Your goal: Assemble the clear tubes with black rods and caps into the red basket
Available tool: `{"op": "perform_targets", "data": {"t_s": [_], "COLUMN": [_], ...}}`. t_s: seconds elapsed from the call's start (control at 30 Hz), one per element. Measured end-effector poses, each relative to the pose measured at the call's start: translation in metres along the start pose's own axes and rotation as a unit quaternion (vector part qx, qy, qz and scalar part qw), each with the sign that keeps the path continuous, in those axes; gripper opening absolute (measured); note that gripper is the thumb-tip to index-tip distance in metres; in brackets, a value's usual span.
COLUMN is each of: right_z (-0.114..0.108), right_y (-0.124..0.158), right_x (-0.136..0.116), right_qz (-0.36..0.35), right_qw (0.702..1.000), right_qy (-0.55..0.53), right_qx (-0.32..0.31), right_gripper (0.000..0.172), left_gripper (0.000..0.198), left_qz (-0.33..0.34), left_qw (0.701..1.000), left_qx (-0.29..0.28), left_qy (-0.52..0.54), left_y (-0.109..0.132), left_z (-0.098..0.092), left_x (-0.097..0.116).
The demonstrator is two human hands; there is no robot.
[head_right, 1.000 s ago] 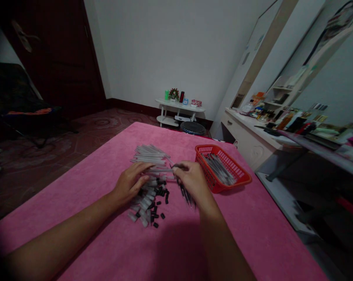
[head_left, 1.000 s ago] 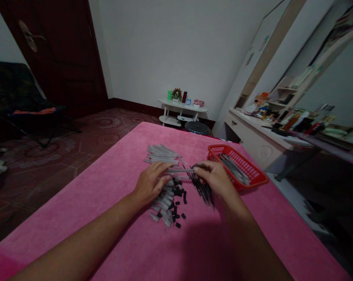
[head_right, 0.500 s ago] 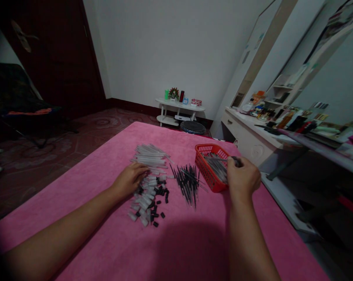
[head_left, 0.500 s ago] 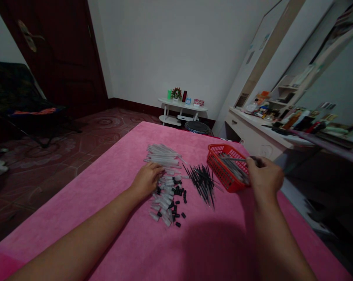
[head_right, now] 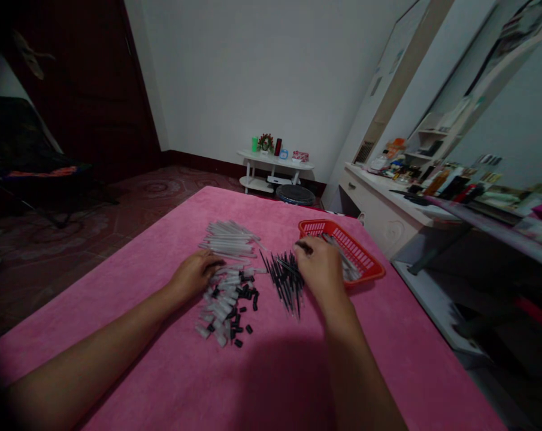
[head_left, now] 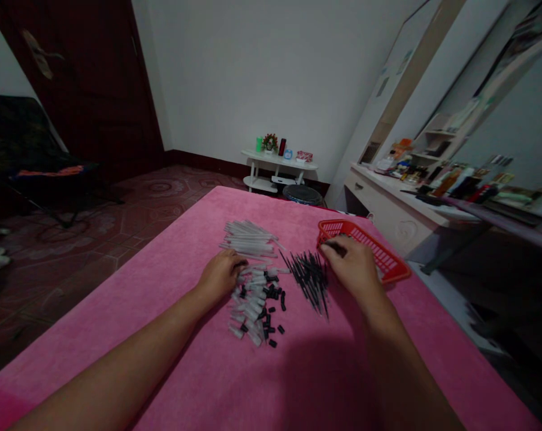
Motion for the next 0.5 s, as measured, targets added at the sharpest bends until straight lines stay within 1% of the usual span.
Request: {"op": "perform_targets", "data": {"t_s": [0.07,0.1,0.13,0.23,0.3,0.37,0.5], "right_z": [0.014,0.021,0.026,0.037,0.041,0.042,0.041], "right_y": [0.004,0.006,0.009,0.015,0.018,0.019,0.018], "right_x": [-0.003,-0.003,-0.002,0.003,0.006,0.006,0.006], "right_qz": [0.019,0.04,0.065,0.136,0.162,0.173,0.167], "right_qw": [0.992,0.985,0.976,0.949,0.938,0.933,0.932], "right_qy": [0.058,0.093,0.128,0.211,0.235,0.244,0.252], "right_qx": [-0.107,-0.143,-0.166,-0.19,-0.198,-0.202,-0.201], "right_gripper": [0.019,0.019,0.021,0.022,0.022,0.023,0.022], "left_gripper": [0.023,0.023,0.023,0.022,0.023,0.023,0.025], "left_qz": [-0.005,-0.006,-0.008,-0.012,-0.015,-0.015,-0.01], "left_qw": [1.0,1.0,1.0,1.0,1.0,1.0,1.0], "left_qx": [-0.008,-0.01,-0.008,0.005,0.01,0.006,-0.004], "left_qy": [-0.016,-0.021,-0.024,-0.014,-0.006,-0.001,0.017], "left_y": [0.0,0.0,0.0,0.0,0.001,0.001,0.0], "left_z": [0.0,0.0,0.0,-0.002,-0.003,-0.004,-0.005], "left_x": [-0.001,-0.001,-0.001,0.001,0.002,0.002,-0.002]}}
Point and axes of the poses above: each hand's wrist, its own y-axis away from the middle knuckle, its own z-axis out of the palm, x = y × z, the point moved 1 cm from there along -y, towards the middle knuckle, and after that the axes turned 6 degrees about -y, right-handed, at the moved point
